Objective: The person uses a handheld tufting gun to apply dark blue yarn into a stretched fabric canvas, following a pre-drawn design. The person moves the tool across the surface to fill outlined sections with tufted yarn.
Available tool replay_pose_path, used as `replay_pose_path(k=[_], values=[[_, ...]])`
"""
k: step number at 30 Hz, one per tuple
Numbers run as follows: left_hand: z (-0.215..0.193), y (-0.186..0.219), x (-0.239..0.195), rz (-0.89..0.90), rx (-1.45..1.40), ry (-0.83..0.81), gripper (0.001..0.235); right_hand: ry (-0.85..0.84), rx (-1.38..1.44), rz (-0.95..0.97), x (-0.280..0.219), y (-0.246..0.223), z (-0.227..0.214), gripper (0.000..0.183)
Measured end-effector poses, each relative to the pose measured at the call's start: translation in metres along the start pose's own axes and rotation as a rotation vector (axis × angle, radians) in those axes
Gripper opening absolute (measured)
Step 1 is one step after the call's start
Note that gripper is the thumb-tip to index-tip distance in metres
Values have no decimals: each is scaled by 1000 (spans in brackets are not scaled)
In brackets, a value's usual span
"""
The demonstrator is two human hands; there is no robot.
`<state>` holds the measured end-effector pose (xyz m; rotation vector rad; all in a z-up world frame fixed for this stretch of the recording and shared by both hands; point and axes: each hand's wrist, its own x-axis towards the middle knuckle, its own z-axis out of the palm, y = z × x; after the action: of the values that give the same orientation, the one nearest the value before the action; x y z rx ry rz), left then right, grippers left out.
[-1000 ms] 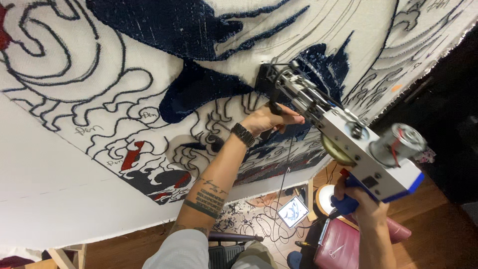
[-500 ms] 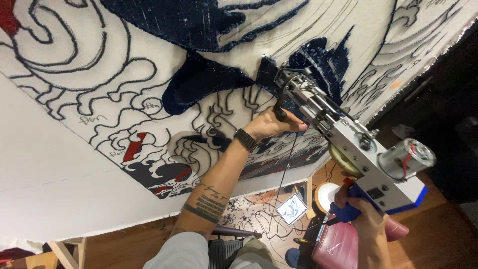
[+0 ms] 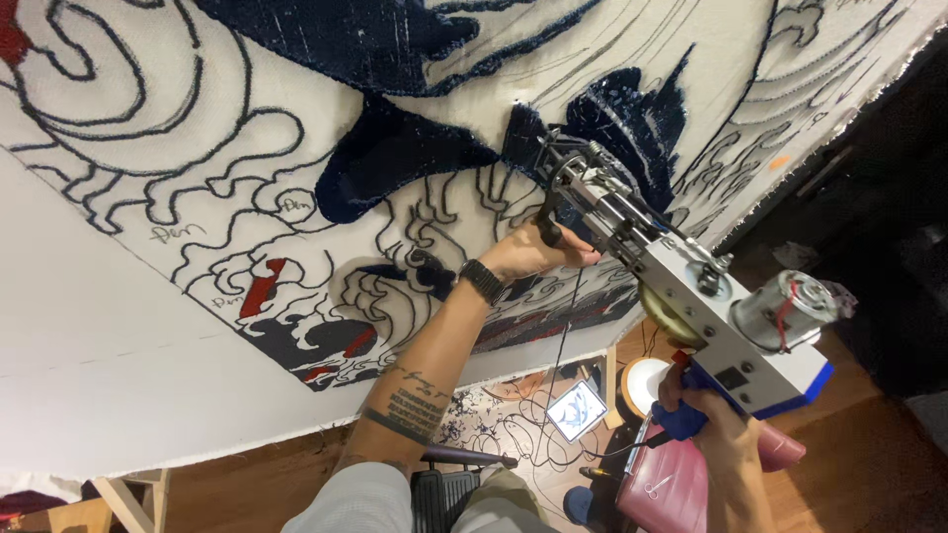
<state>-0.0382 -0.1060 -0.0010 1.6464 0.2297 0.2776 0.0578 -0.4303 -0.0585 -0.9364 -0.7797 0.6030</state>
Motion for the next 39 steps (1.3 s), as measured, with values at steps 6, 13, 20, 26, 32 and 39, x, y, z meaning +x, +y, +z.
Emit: replay_pose_path(k=[6, 13, 20, 26, 32, 39], values=[[-8, -10, -8, -133, 3, 84, 30, 143, -96, -17, 13, -10, 39, 32], [-21, -51, 5, -73, -153, 82, 26, 221, -226, 144, 31, -17, 71, 28], [-27, -46, 5, -138, -134, 107, 33, 246, -266, 160, 41, -13, 75, 32], [-31, -47, 6, -139, -218, 98, 28, 200, -340, 148, 45, -15, 81, 29], [-38, -56, 13, -101, -337, 123, 29, 213, -298, 106, 51, 0, 80, 30], [-48, -102, 46, -103, -273, 284, 22, 200, -412, 94, 63, 2, 99, 17]])
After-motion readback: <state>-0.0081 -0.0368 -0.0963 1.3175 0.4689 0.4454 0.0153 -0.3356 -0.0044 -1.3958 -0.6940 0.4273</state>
